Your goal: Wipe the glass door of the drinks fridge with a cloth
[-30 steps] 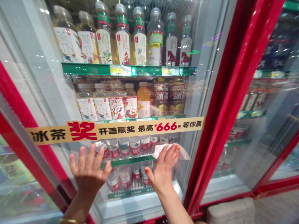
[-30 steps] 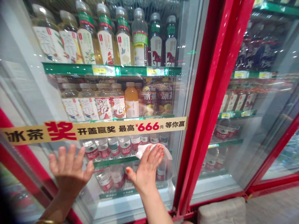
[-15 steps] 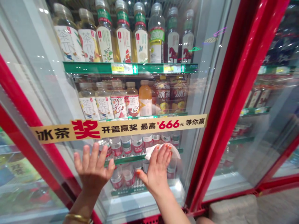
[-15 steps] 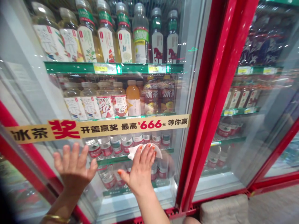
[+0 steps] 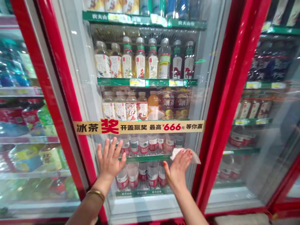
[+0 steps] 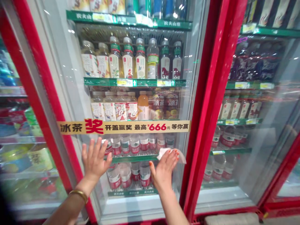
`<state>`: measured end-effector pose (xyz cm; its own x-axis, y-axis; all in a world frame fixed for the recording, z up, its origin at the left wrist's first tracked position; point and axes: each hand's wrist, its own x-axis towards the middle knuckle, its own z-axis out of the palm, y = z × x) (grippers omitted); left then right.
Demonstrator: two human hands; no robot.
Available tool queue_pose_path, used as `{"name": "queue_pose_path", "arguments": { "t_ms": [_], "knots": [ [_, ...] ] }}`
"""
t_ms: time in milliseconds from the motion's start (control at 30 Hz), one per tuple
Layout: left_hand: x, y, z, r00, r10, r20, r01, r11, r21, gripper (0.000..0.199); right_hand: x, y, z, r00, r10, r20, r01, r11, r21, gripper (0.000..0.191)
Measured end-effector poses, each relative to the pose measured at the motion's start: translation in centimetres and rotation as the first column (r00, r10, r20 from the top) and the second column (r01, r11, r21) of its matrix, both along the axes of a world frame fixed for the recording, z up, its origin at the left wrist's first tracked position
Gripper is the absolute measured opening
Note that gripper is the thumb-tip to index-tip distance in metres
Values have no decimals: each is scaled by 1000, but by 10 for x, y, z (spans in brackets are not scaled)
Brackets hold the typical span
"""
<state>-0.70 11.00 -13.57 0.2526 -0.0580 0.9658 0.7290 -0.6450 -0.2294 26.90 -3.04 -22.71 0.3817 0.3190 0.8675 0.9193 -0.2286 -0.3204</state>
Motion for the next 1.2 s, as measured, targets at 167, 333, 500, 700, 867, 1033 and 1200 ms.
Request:
{"name": "queue_pose_path", "arguments": {
  "t_ms": [167,333,500,700,867,1033,1200],
  "knots": [
    [2,-3,2,1000,-18,18,18,1000,-1,85,43,-7,76,979,-99,180,96,995,24,104],
    [1,-2,1,1000,-15,11,15,1000,-23,87,54,-18,56,928,-59,368,81,996,-45,111],
    [2,-1,0,999,-17,32,17,1000,-20,89,75,-30,55,858,-7,514,55,996,-77,111],
    [1,-4,3,1000,-7,10,7,1000,17,86,96,-42,75,804,-8,595,67,995,-77,98],
    [-3,-3,3,999,19,-31,-19,1000,-2,86,108,-39,83,862,-69,502,109,993,-51,94],
    [-6,0,-4,996,70,-57,-72,997,-37,91,120,-34,63,864,-13,503,14,1000,1,91],
    [-5,-4,-9,993,114,-36,-116,992,-50,91,123,-33,52,852,-17,523,-21,997,68,87]
  ]
}}
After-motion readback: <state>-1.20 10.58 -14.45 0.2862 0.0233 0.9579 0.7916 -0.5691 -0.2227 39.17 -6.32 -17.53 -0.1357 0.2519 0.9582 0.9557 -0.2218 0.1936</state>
